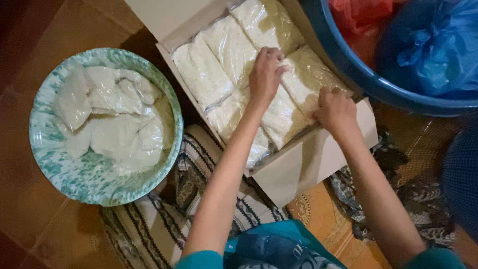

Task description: The person sits on the floor and repeatedly transfers white, dough-like food items from a green and white patterned bowl into clear plastic bags. They flatten each portion by hand before placing it into a cardboard box alongside other packaged units.

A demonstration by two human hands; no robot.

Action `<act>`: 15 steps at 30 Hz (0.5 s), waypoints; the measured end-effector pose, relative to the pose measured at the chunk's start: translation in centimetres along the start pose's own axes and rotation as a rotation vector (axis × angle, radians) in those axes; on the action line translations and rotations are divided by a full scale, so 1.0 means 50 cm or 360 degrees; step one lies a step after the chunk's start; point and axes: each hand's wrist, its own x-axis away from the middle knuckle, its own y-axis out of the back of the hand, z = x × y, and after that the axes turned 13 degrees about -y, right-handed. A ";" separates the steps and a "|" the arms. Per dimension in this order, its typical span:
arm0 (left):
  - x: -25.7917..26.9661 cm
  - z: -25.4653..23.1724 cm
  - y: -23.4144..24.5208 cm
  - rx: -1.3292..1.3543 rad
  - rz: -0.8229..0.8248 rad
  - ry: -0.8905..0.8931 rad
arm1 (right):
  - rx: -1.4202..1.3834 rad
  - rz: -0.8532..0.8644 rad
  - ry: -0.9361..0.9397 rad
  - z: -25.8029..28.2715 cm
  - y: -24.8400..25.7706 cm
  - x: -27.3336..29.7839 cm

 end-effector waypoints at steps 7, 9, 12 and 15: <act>0.041 -0.063 0.107 -0.0763 0.0221 -0.0280 | 0.0007 0.0308 0.0052 -0.043 -0.026 -0.073; 0.072 -0.077 0.160 -0.0559 0.0115 -0.0290 | -0.0049 0.0175 0.0088 -0.033 -0.018 -0.052; 0.130 -0.091 0.248 -0.0379 0.0016 -0.0178 | -0.0301 -0.0096 0.0119 0.056 0.006 0.020; 0.225 -0.099 0.341 -0.0183 -0.0247 -0.0024 | -0.0808 0.0128 0.0168 0.187 0.036 0.119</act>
